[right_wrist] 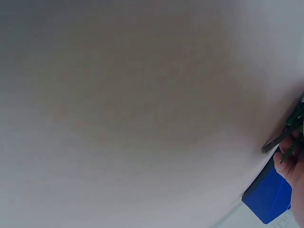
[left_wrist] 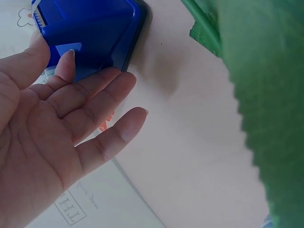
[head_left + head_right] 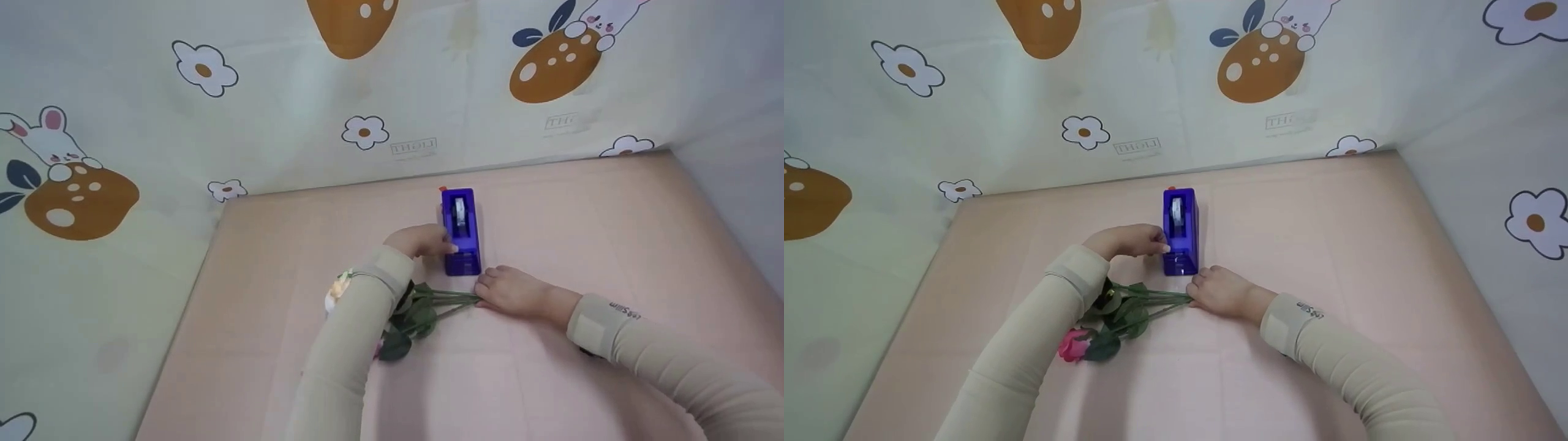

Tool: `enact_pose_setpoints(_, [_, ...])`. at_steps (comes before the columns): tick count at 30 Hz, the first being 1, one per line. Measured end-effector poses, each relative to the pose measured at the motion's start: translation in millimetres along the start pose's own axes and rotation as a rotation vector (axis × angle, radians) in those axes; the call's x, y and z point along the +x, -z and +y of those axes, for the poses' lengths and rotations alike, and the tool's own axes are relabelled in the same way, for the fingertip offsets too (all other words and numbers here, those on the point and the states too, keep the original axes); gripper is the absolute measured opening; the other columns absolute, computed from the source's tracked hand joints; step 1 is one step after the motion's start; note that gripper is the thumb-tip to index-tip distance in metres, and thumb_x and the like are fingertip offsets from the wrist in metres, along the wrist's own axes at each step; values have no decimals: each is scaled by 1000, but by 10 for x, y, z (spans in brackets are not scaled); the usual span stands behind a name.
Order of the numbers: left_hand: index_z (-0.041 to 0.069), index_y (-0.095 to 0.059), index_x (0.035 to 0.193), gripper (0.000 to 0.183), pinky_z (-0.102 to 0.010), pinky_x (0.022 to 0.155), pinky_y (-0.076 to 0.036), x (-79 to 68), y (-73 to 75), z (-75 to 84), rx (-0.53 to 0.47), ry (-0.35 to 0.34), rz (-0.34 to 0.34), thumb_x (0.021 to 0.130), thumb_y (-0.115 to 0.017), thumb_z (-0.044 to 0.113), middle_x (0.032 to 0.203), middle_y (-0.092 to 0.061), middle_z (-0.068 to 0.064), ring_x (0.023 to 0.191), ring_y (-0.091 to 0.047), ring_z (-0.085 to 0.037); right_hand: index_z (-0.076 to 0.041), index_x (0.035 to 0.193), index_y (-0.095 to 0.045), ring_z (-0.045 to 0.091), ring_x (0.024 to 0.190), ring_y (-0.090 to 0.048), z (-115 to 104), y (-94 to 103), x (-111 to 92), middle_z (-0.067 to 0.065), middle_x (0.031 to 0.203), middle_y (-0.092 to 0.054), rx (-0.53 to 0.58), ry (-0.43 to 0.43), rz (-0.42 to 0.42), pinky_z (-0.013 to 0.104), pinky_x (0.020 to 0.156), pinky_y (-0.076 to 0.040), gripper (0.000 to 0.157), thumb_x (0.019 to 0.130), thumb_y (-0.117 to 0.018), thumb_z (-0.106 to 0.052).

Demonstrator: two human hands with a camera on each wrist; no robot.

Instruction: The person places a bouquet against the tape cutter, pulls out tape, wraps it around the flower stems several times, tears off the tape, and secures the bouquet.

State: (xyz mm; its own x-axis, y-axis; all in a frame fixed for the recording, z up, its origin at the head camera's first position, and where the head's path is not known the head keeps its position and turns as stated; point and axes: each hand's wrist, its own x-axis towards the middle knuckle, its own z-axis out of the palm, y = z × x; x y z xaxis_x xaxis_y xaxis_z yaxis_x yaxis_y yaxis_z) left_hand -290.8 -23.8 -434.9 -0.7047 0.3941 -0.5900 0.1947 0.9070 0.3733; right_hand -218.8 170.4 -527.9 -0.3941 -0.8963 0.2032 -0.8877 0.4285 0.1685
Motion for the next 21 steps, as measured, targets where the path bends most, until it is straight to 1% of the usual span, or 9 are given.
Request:
enact_pose_setpoints(5, [3,-55,111,32,-37,81,-46,-67,5,22,-27,-14,13,95,-48,31,107,-60,-9,97,-57,-24,-8,83,-55,20,71,-55,23,-36,6,6,80,-61,-93,71,42,31,62,-46,26,90,-53,-32])
enact_pose_setpoints(8, [3,-55,111,33,-39,81,-47,-70,3,24,-21,-19,13,95,-47,31,108,-60,-11,98,-57,-25,-8,81,-54,20,68,-56,30,-50,11,5,79,-62,-131,103,62,31,58,-45,25,89,-53,-31])
enact_pose_setpoints(11, [2,-55,111,34,-36,78,-47,-64,1,17,4,-33,15,95,-47,32,104,-60,-11,91,-57,-22,-7,80,-53,19,65,-55,27,-64,13,5,77,-61,-152,116,77,30,55,-44,23,90,-51,-27])
enact_pose_setpoints(14, [0,-56,107,34,-32,69,-44,-57,3,11,28,-51,19,95,-47,31,92,-57,-8,81,-53,-19,-7,80,-53,18,63,-54,16,-69,14,4,76,-61,-172,116,87,29,52,-43,21,91,-47,-24])
enact_pose_setpoints(16, [0,-56,106,35,-31,66,-42,-53,6,8,42,-58,19,95,-47,32,88,-55,-7,77,-50,-18,-7,79,-53,17,62,-54,11,-66,13,4,76,-61,-181,118,90,28,52,-43,21,92,-45,-22])
enact_pose_setpoints(18, [0,-57,105,35,-31,66,-43,-49,5,9,55,-56,22,95,-47,32,88,-55,-6,76,-50,-18,-8,78,-53,17,61,-53,11,-65,13,4,75,-60,-184,119,94,28,51,-43,21,92,-43,-21])
enact_pose_setpoints(21, [0,-57,107,35,-34,72,-45,-51,5,11,58,-54,24,95,-47,32,96,-59,-10,79,-51,-19,-9,76,-52,16,59,-52,13,-67,12,2,72,-59,-187,121,115,28,50,-42,22,92,-41,-20])
